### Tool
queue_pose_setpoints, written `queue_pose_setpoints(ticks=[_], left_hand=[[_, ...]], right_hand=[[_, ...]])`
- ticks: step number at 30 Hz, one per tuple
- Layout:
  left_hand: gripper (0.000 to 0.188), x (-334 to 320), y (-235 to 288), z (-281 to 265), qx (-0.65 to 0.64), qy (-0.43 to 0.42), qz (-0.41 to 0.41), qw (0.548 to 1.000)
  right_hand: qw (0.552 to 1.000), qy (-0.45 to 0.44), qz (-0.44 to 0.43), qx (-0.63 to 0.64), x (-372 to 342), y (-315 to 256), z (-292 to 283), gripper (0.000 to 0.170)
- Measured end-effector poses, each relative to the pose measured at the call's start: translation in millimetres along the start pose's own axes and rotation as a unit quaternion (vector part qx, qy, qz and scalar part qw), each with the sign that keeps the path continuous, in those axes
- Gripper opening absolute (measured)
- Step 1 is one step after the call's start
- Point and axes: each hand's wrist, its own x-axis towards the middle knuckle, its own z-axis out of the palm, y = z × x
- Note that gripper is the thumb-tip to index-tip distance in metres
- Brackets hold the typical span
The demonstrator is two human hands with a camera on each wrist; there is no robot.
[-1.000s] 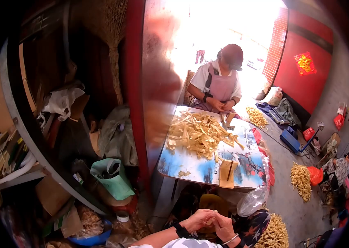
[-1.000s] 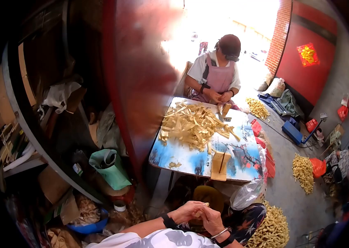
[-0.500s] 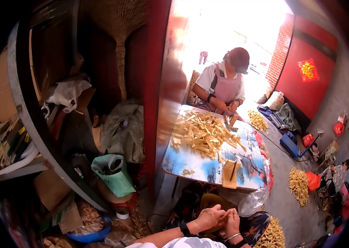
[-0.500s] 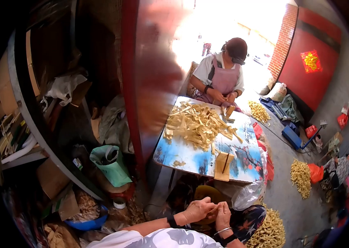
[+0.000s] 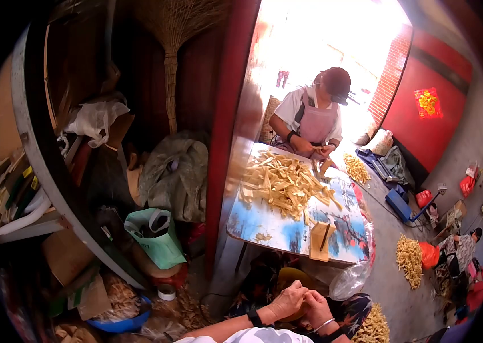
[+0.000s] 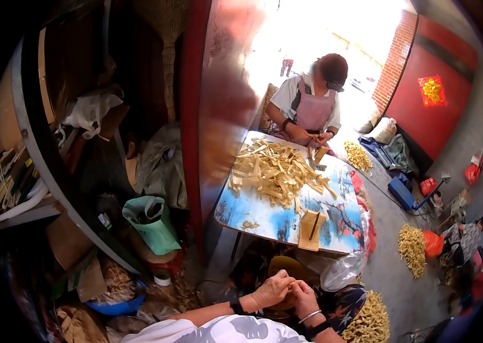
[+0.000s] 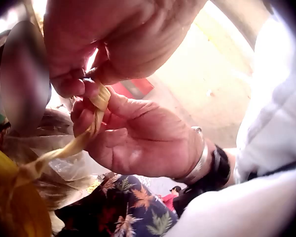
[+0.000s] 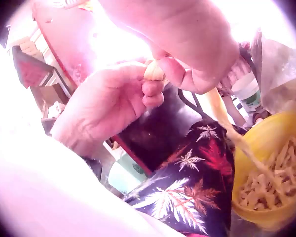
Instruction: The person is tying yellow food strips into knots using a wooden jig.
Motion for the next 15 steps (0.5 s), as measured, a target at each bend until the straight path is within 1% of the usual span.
queue_pose_setpoints(ticks=[3,4,6,7,9,10,11,13,15], left_hand=[[0.016,0,-7,-3,-0.039,-0.006,0.013,0.999],[0.015,1,-7,-4,-0.03,0.015,0.012,0.999],[0.014,2,-6,-7,-0.011,0.051,0.009,0.999],[0.013,3,-4,-9,-0.039,0.051,-0.036,0.997],[0.013,8,2,-14,-0.093,0.047,-0.126,0.987],[0.014,9,7,-15,-0.109,0.065,-0.111,0.986],[0.014,9,13,-16,-0.133,0.045,-0.119,0.983],[0.014,10,26,-17,-0.18,0.007,-0.134,0.975],[0.011,12,30,-16,-0.156,0.028,-0.117,0.98]], right_hand=[[0.998,-0.037,0.05,-0.005,-8,-14,3,0.021],[0.995,-0.061,0.077,-0.005,-9,-19,3,0.023],[0.995,-0.076,0.069,0.009,-9,-22,1,0.022],[0.994,-0.083,0.064,0.016,-7,-23,0,0.022],[0.999,-0.046,0.01,0.014,-5,-20,3,0.019],[1.0,-0.016,-0.009,-0.02,-7,-29,13,0.017],[0.998,0.013,-0.029,-0.053,-10,-36,22,0.017],[0.994,0.017,-0.059,-0.093,-8,-30,17,0.017],[0.986,0.013,-0.096,-0.138,-2,-25,13,0.017]])
